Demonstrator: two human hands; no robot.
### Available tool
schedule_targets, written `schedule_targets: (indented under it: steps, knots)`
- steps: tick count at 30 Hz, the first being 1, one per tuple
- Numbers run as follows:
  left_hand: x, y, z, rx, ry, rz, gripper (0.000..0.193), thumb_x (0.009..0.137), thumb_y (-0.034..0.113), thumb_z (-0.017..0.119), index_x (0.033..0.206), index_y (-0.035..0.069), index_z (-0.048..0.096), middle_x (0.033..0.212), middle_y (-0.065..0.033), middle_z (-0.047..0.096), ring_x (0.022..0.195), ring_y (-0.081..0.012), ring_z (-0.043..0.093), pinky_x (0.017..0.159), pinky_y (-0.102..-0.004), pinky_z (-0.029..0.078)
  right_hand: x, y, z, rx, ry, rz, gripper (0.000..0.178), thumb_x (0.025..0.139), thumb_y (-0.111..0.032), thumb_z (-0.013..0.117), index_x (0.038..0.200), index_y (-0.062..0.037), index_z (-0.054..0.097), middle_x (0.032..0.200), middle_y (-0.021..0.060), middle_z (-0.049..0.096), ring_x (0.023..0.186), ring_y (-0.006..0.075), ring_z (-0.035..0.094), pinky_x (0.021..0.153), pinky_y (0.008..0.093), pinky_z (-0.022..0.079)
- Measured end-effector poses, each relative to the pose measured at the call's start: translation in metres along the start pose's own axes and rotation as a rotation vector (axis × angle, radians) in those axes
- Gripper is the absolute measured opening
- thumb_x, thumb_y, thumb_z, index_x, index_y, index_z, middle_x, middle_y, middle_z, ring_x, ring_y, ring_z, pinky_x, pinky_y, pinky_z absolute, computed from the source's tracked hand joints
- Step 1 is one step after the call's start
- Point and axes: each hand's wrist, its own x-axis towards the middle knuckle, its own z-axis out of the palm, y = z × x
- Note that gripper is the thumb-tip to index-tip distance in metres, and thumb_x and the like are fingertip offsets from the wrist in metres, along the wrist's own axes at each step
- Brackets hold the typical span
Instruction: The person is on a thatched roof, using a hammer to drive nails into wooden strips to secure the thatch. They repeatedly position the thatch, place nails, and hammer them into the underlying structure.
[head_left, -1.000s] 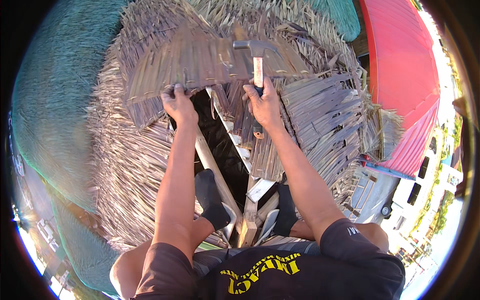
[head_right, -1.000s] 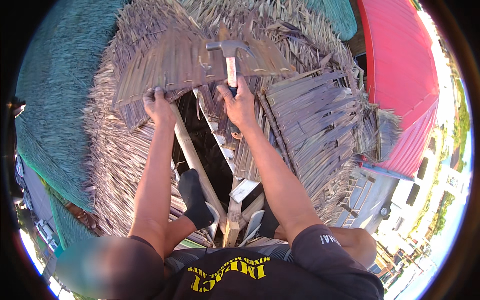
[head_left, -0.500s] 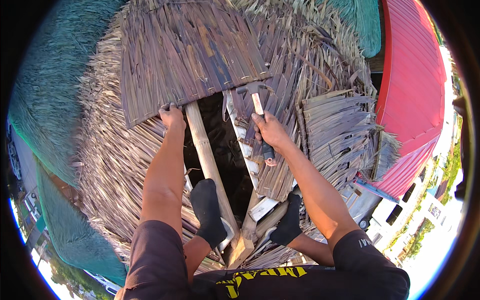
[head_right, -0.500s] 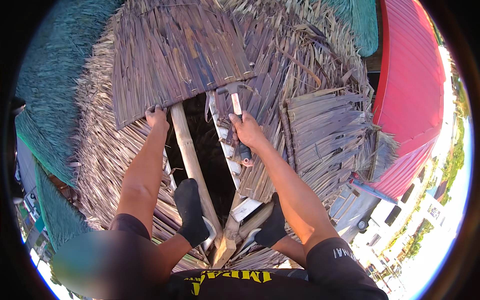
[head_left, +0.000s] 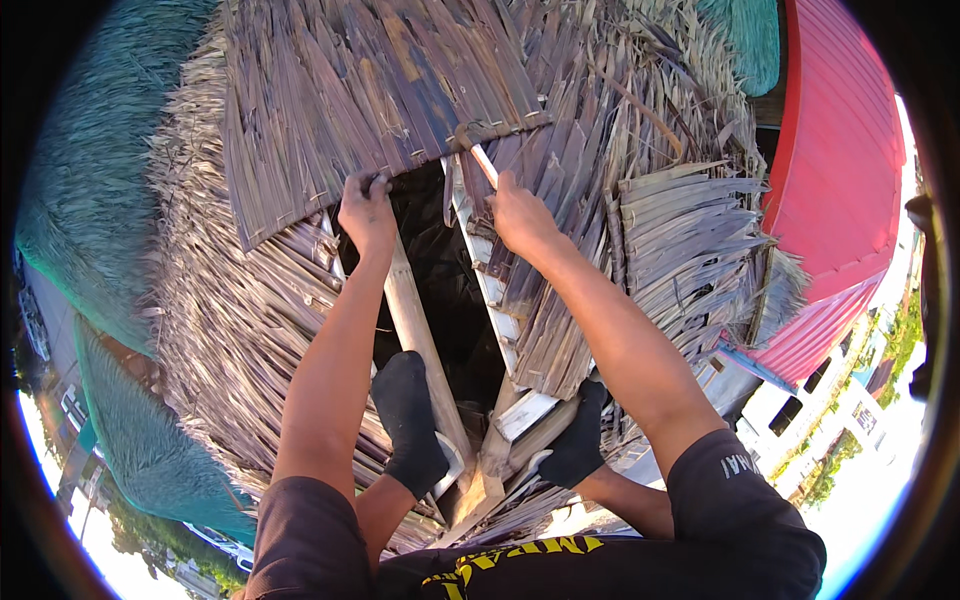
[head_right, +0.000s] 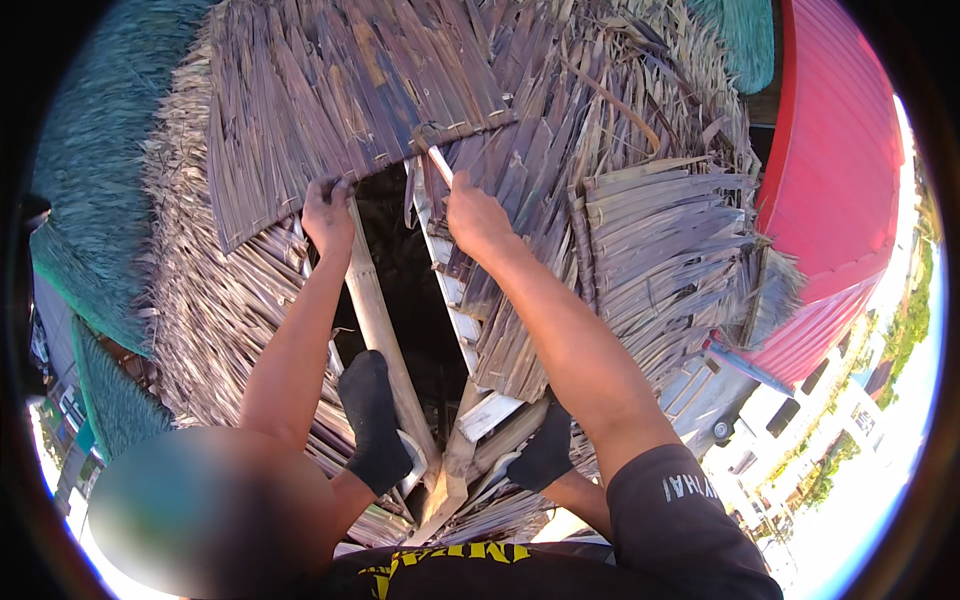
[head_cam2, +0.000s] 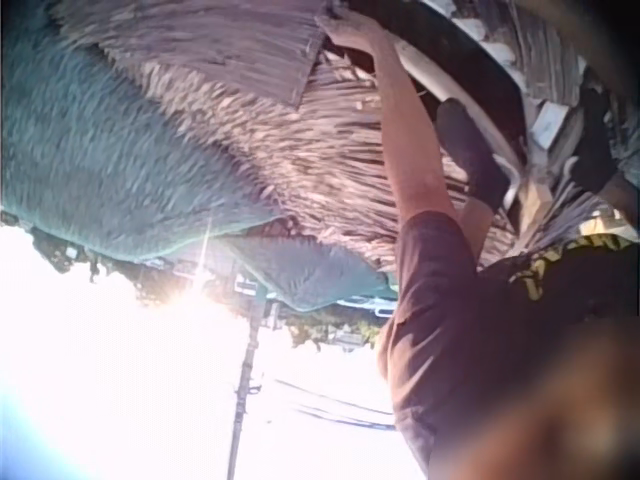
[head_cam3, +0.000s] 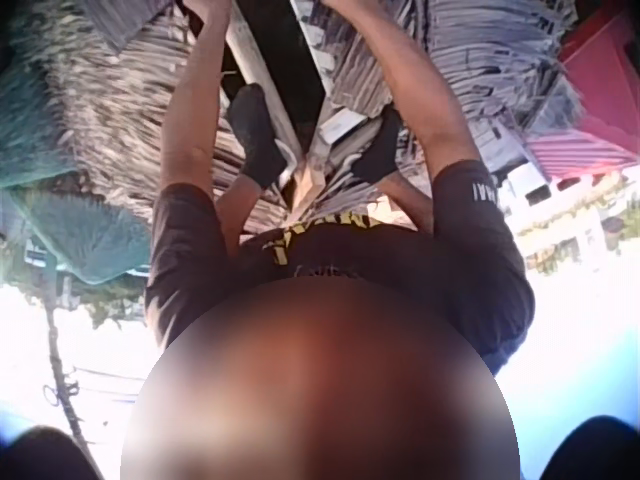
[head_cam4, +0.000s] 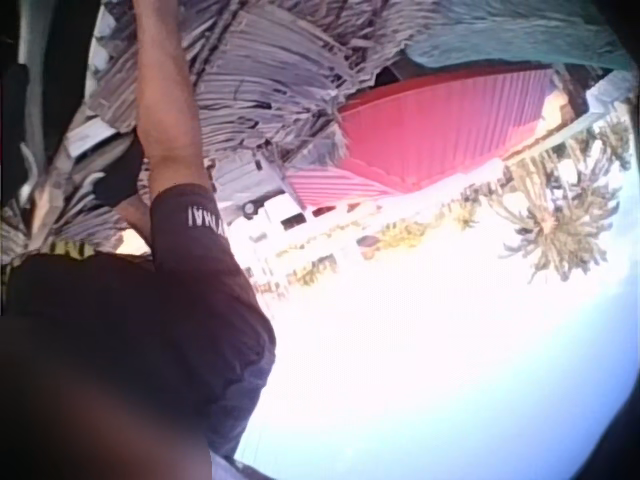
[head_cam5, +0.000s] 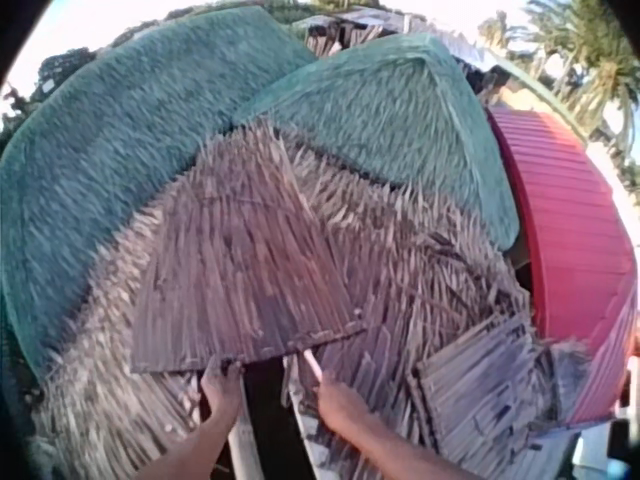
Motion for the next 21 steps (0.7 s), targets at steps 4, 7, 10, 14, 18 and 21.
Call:
schedule_targets:
  steps: [4,7,10,14,18,21]
  knots:
    - [0.034,0.027,0.052,0.180,-0.245,0.586,0.020,0.083,0.010,0.071,0.102,0.005,0.070,0.093,-0.0143,0.069,0.089,-0.0364,0.065,0.080,-0.0415,0.051,0.003,-0.001,0.000,-0.004,0.004,0.043,0.031,0.101,-0.023,0.055,0.106,0.0043,0.042,0.082,0.0338,0.065,0.081,0.0537,0.063,0.072,0.0613,0.048]
    - [0.032,0.015,0.072,0.374,-0.295,0.400,0.019,0.082,0.011,0.073,0.100,0.006,0.071,0.097,-0.0142,0.066,0.096,-0.0368,0.062,0.084,-0.0446,0.050,0.002,-0.008,-0.009,0.039,0.059,-0.002,0.032,0.101,-0.025,0.055,0.105,0.0041,0.042,0.078,0.0334,0.064,0.078,0.0535,0.063,0.069,0.0609,0.048]
    - [0.030,0.000,0.076,0.331,-0.230,0.530,0.016,0.083,0.012,0.072,0.098,0.005,0.071,0.100,-0.0145,0.063,0.100,-0.0373,0.059,0.088,-0.0452,0.048,-0.004,-0.018,-0.020,0.042,0.088,-0.064,0.031,0.102,-0.026,0.053,0.107,0.0035,0.043,0.081,0.0302,0.067,0.079,0.0501,0.067,0.071,0.0593,0.053]
    - [0.030,-0.008,0.076,0.315,-0.238,0.585,0.015,0.084,0.010,0.070,0.096,0.002,0.069,0.106,-0.0159,0.062,0.101,-0.0390,0.058,0.089,-0.0456,0.047,-0.010,-0.031,-0.025,0.016,0.114,-0.133,0.029,0.102,-0.026,0.052,0.105,0.0010,0.042,0.078,0.0279,0.067,0.075,0.0498,0.066,0.067,0.0594,0.052]
    - [0.031,-0.013,0.080,0.327,-0.241,0.588,0.016,0.083,0.010,0.071,0.096,0.000,0.068,0.107,-0.0169,0.062,0.102,-0.0399,0.057,0.090,-0.0461,0.047,-0.006,-0.036,-0.020,-0.001,0.094,-0.127,0.027,0.101,-0.024,0.054,0.105,-0.0001,0.041,0.075,0.0298,0.065,0.071,0.0512,0.064,0.063,0.0603,0.050]
    - [0.035,-0.016,0.081,0.292,-0.241,0.589,0.017,0.082,0.009,0.071,0.095,0.001,0.068,0.107,-0.0173,0.062,0.101,-0.0400,0.057,0.090,-0.0466,0.047,-0.001,-0.033,-0.016,0.032,0.145,-0.159,0.027,0.101,-0.023,0.054,0.106,0.0003,0.041,0.075,0.0314,0.065,0.072,0.0519,0.064,0.064,0.0612,0.049]
